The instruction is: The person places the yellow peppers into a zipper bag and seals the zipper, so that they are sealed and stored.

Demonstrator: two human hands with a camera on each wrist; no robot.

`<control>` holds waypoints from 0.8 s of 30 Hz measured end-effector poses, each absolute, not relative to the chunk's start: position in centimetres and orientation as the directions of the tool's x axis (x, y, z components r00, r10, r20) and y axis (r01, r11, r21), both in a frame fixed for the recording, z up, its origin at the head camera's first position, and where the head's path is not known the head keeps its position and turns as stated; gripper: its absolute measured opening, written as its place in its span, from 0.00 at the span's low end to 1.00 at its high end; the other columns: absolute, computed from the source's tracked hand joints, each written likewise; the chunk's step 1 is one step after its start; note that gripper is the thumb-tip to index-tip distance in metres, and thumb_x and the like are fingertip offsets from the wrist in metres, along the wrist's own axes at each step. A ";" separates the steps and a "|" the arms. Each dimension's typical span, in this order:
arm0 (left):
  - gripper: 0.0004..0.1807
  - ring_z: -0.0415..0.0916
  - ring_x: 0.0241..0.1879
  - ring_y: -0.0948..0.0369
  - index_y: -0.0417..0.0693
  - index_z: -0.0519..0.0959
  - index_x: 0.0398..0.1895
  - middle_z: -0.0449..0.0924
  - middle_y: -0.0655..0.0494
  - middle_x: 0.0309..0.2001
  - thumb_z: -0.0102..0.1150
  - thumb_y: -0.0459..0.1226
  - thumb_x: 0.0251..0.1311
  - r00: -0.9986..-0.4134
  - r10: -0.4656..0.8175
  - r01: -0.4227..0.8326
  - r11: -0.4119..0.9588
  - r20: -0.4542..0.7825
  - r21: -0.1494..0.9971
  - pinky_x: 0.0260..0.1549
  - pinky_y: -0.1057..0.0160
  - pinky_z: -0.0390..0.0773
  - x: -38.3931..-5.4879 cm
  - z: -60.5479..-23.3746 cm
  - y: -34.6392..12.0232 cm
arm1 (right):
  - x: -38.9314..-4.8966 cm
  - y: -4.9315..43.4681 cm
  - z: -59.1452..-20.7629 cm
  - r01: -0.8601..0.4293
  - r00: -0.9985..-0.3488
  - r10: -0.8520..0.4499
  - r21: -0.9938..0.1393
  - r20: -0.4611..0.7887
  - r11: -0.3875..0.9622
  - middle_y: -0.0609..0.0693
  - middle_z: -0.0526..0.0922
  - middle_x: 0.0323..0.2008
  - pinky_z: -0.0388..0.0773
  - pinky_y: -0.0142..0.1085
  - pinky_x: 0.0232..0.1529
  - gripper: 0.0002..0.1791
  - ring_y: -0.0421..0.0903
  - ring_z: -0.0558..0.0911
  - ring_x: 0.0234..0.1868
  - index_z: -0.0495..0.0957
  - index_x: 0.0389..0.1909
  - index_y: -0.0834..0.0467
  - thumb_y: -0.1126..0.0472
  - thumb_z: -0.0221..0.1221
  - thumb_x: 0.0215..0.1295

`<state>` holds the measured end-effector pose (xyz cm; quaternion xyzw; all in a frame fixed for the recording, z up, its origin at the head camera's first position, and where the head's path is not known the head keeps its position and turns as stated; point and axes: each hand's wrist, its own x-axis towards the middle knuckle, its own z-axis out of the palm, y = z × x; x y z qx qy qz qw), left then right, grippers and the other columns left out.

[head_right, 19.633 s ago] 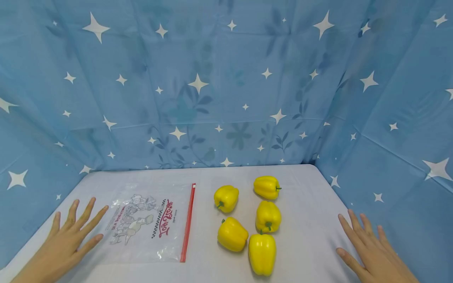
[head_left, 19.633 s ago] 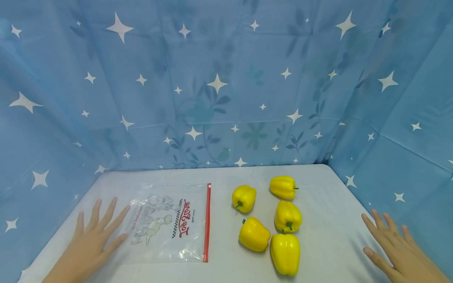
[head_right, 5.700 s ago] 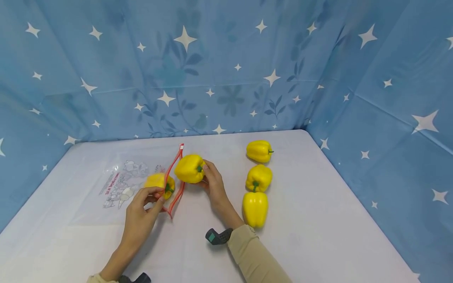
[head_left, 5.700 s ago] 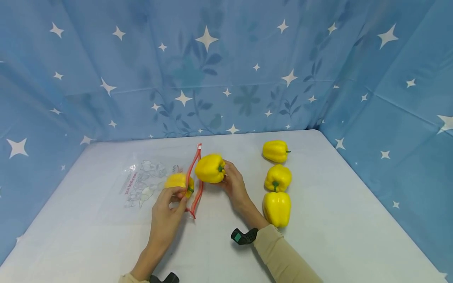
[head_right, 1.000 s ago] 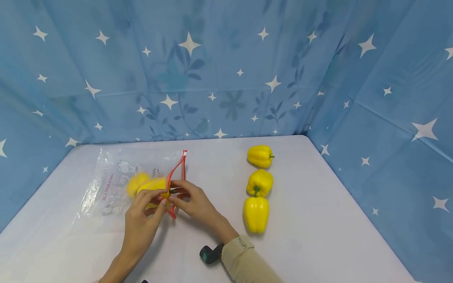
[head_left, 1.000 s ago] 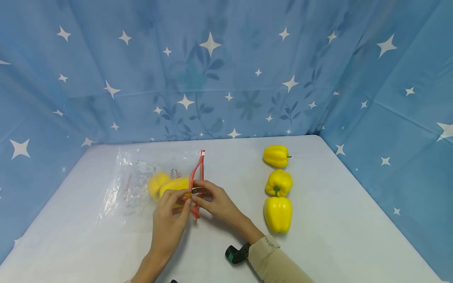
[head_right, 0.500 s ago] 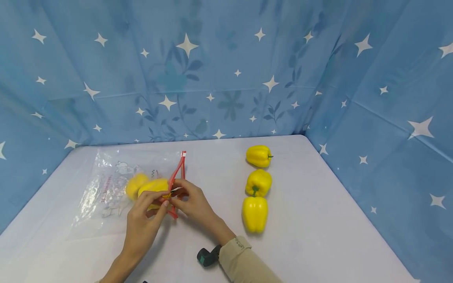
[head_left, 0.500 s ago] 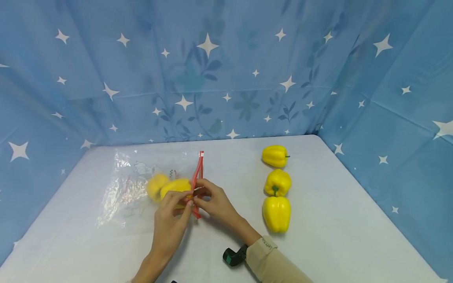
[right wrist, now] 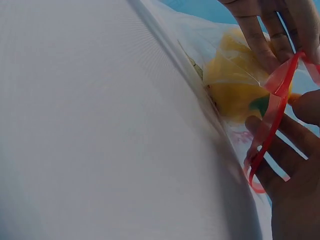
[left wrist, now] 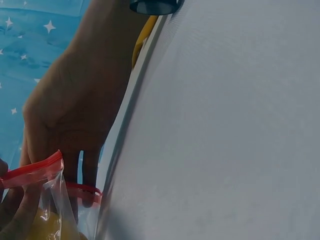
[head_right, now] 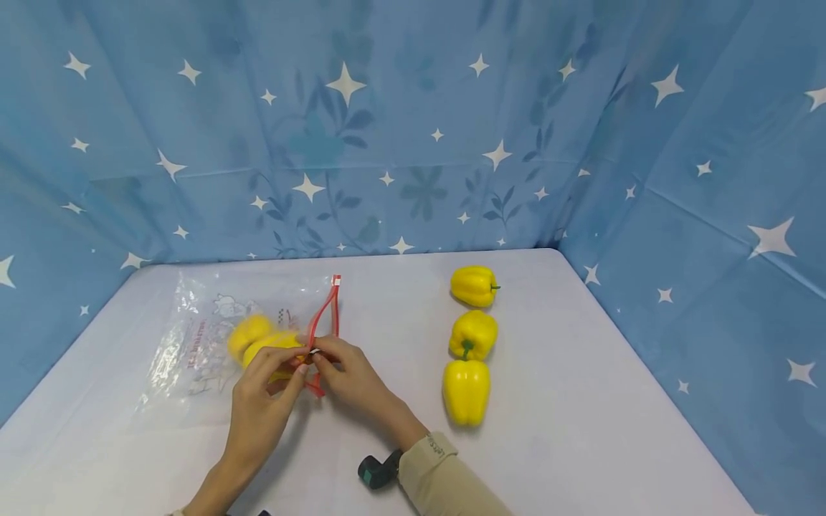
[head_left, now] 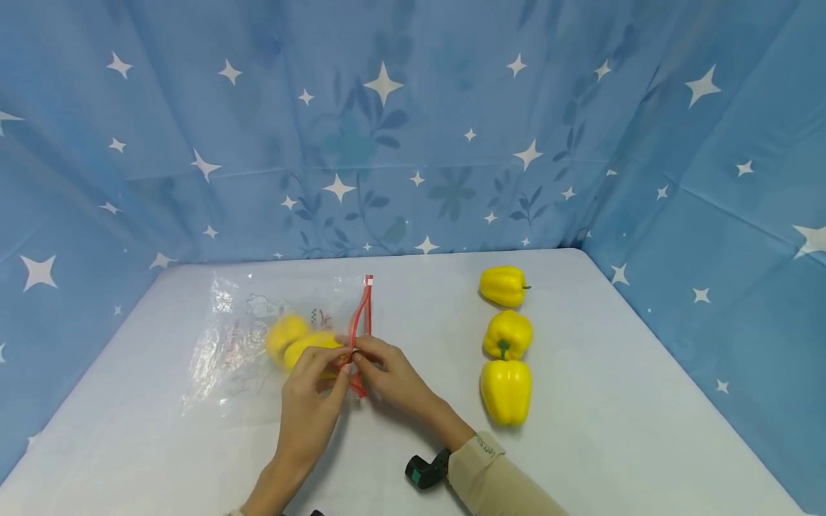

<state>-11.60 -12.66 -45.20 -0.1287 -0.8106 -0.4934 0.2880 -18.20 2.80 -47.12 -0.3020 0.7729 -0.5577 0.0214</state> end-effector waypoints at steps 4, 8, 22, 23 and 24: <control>0.16 0.79 0.42 0.70 0.40 0.86 0.48 0.81 0.56 0.42 0.70 0.21 0.57 -0.797 -0.082 0.488 0.496 0.599 0.718 0.35 0.70 0.87 -11.6 -45.3 -12.9 | -17.7 2.8 -46.9 -0.419 -0.823 -0.503 -0.881 0.264 0.222 0.49 0.83 0.65 0.76 0.41 0.72 0.21 0.45 0.81 0.67 0.76 0.69 0.53 0.62 0.51 0.80; 0.16 0.79 0.42 0.69 0.41 0.86 0.48 0.81 0.55 0.42 0.70 0.21 0.57 -0.790 -0.082 0.496 0.497 0.608 0.712 0.35 0.73 0.85 -11.7 -45.5 -12.9 | -17.5 2.7 -46.9 -0.422 -0.831 -0.490 -0.873 0.264 0.245 0.48 0.85 0.62 0.76 0.43 0.72 0.21 0.45 0.83 0.65 0.74 0.71 0.50 0.58 0.51 0.81; 0.15 0.79 0.40 0.67 0.41 0.87 0.47 0.80 0.55 0.41 0.70 0.21 0.57 -0.773 -0.109 0.496 0.512 0.625 0.701 0.38 0.81 0.80 -12.2 -45.6 -13.0 | -17.4 3.8 -45.5 -0.416 -0.852 -0.454 -0.864 0.261 0.283 0.52 0.85 0.62 0.78 0.52 0.70 0.22 0.50 0.83 0.64 0.70 0.73 0.51 0.59 0.50 0.82; 0.15 0.79 0.40 0.67 0.40 0.87 0.47 0.80 0.55 0.41 0.70 0.21 0.58 -0.773 -0.111 0.495 0.510 0.624 0.703 0.38 0.81 0.80 -12.2 -45.5 -13.0 | -17.2 3.9 -45.3 -0.413 -0.854 -0.450 -0.867 0.262 0.278 0.53 0.85 0.61 0.78 0.52 0.69 0.22 0.51 0.83 0.63 0.70 0.73 0.51 0.60 0.50 0.82; 0.15 0.79 0.40 0.67 0.41 0.87 0.47 0.80 0.54 0.41 0.70 0.22 0.58 -0.774 -0.112 0.494 0.509 0.623 0.705 0.38 0.81 0.80 -12.2 -45.5 -13.0 | -17.0 4.1 -45.0 -0.412 -0.854 -0.449 -0.869 0.264 0.272 0.54 0.86 0.60 0.78 0.52 0.68 0.22 0.51 0.84 0.62 0.70 0.73 0.51 0.60 0.50 0.82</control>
